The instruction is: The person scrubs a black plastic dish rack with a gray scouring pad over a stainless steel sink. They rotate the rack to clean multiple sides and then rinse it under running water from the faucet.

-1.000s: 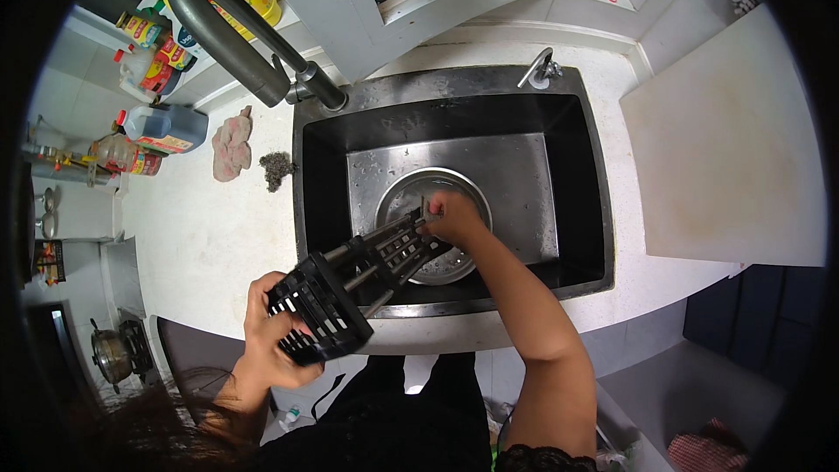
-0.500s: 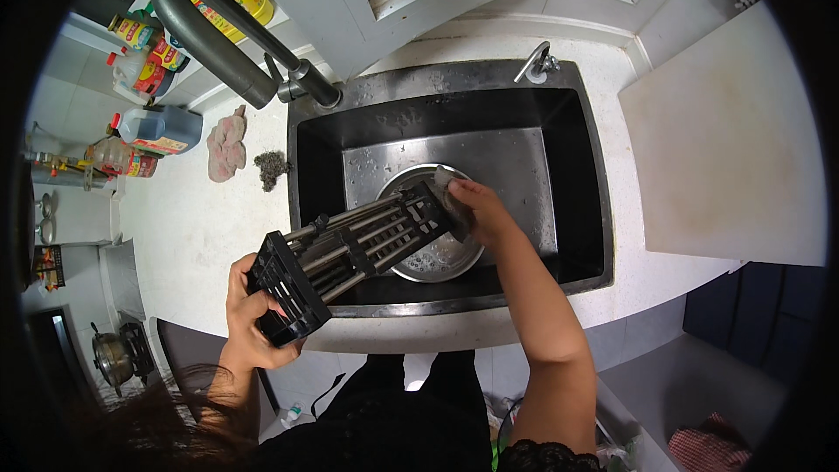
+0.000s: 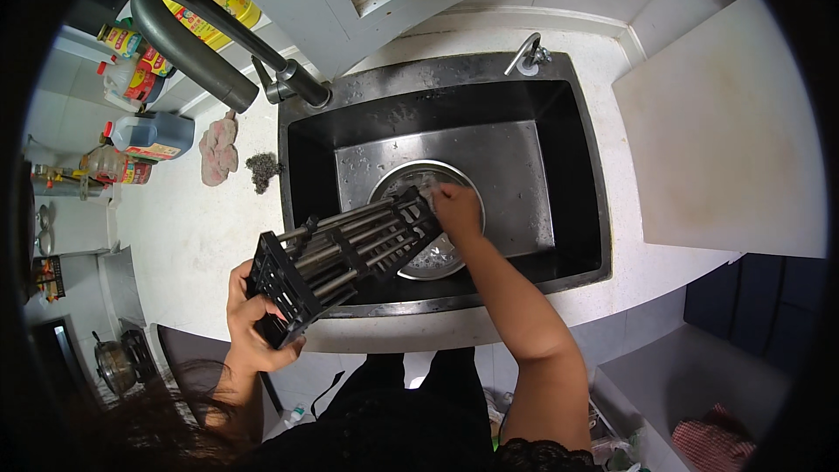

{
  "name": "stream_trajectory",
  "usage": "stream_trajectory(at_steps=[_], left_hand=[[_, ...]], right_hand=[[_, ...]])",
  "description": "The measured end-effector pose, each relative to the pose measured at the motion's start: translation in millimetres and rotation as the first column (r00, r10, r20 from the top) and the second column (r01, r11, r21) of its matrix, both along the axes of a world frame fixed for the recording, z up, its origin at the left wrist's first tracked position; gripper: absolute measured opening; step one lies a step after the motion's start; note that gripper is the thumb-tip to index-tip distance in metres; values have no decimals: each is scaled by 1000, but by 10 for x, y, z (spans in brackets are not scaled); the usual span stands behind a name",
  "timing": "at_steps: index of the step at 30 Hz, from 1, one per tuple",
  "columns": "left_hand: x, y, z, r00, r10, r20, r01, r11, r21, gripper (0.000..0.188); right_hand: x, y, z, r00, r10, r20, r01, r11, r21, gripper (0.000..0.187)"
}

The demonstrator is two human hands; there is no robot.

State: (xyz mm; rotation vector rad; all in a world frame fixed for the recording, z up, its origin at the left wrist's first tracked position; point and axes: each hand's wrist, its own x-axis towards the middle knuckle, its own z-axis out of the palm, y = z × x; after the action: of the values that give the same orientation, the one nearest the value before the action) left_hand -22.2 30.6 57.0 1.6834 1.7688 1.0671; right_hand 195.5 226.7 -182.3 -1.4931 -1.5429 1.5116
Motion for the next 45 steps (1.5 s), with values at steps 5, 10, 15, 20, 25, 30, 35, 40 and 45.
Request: stream_trajectory(at_steps=[5, 10, 15, 20, 25, 30, 35, 40, 45], left_hand=[[9, -73, -52, 991, -61, -117, 66, 997, 35, 27], [166, -35, 69, 941, -144, -308, 168, 985, 51, 31], [87, -109, -7, 977, -131, -168, 130, 991, -19, 30], [-38, -145, -84, 991, -125, -54, 122, 991, -56, 28], [25, -114, -4, 977, -158, -142, 151, 987, -58, 29], [106, -62, -23, 964, -181, -196, 180, 983, -21, 32], [123, -94, -88, 975, -158, -156, 157, 987, -23, 31], [28, -121, -102, 985, -129, -110, 128, 992, -16, 31], [78, -65, -121, 989, -120, -84, 123, 992, 35, 30]], right_hand=[[-52, 110, 468, 936, -4, -352, -115, 942, -315, 23], [-51, 178, 290, 936, 350, -47, -352, 934, -52, 23], [-13, 212, 290, 806, 526, 270, -557, 829, 47, 27], [134, 149, 144, 819, 552, 155, -568, 818, 87, 30], [156, 34, 100, 899, 392, -194, -406, 913, -39, 27], [27, 9, 306, 841, 394, 370, -499, 829, 252, 32], [-3, -74, 31, 920, 145, 365, -220, 960, 175, 30], [48, 111, 312, 907, -264, -328, 7, 788, -616, 24], [-26, 34, 275, 953, 278, -121, -273, 960, 57, 30]])
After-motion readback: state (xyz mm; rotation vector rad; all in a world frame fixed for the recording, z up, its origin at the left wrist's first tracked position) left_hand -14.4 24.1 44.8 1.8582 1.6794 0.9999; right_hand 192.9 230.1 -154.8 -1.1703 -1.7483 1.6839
